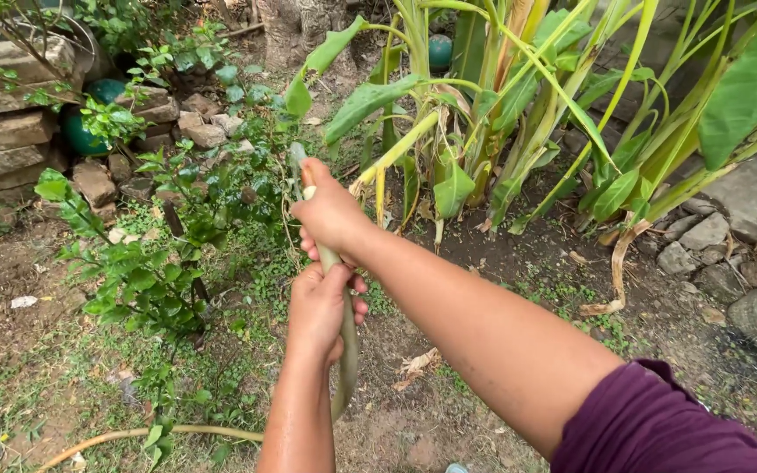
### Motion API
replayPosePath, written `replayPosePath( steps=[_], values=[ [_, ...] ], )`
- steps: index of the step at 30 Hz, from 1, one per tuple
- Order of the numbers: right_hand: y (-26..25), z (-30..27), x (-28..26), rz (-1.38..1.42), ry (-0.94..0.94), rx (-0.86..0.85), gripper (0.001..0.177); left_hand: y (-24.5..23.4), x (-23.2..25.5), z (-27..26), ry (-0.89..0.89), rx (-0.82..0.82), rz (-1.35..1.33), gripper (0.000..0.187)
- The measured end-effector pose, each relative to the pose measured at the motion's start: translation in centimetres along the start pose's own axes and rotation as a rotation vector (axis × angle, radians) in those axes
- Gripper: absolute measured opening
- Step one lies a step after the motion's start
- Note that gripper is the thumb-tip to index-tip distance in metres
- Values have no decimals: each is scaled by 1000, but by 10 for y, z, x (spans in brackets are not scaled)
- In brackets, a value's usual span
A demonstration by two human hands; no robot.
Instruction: Water banana trees and surrounding garden plants using a hose.
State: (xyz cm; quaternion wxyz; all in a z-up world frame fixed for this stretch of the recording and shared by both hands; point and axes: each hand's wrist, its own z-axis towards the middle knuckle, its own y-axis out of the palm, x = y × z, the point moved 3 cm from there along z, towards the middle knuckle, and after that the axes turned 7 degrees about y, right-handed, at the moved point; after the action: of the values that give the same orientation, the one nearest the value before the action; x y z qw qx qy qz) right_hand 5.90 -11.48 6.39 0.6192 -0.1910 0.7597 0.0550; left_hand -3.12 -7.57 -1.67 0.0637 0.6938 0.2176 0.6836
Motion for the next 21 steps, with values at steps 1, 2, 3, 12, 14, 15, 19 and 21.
replayPosePath(
  steps=[1,2,3,12,14,15,19,21],
  values=[
    [-1,3,4,0,-4,-1,70,0,-1,1,4,0,1,15],
    [-3,6,8,7,-8,1,67,0,-2,2,-22,-21,-16,13],
    [-4,10,11,15,-13,2,65,0,-3,3,-47,-42,-30,12],
    [3,11,19,70,97,-10,68,-12,-5,2,-157,-45,-132,30],
    [5,13,19,67,93,-13,68,-12,-3,3,-162,-43,-139,30],
    [5,13,20,66,94,-13,68,-12,-2,2,-173,-43,-148,30],
    [6,16,18,55,93,-19,68,-11,2,3,-167,-37,-117,26],
    [6,16,17,41,96,-9,67,-9,3,3,-151,-46,-60,19]
  ],
)
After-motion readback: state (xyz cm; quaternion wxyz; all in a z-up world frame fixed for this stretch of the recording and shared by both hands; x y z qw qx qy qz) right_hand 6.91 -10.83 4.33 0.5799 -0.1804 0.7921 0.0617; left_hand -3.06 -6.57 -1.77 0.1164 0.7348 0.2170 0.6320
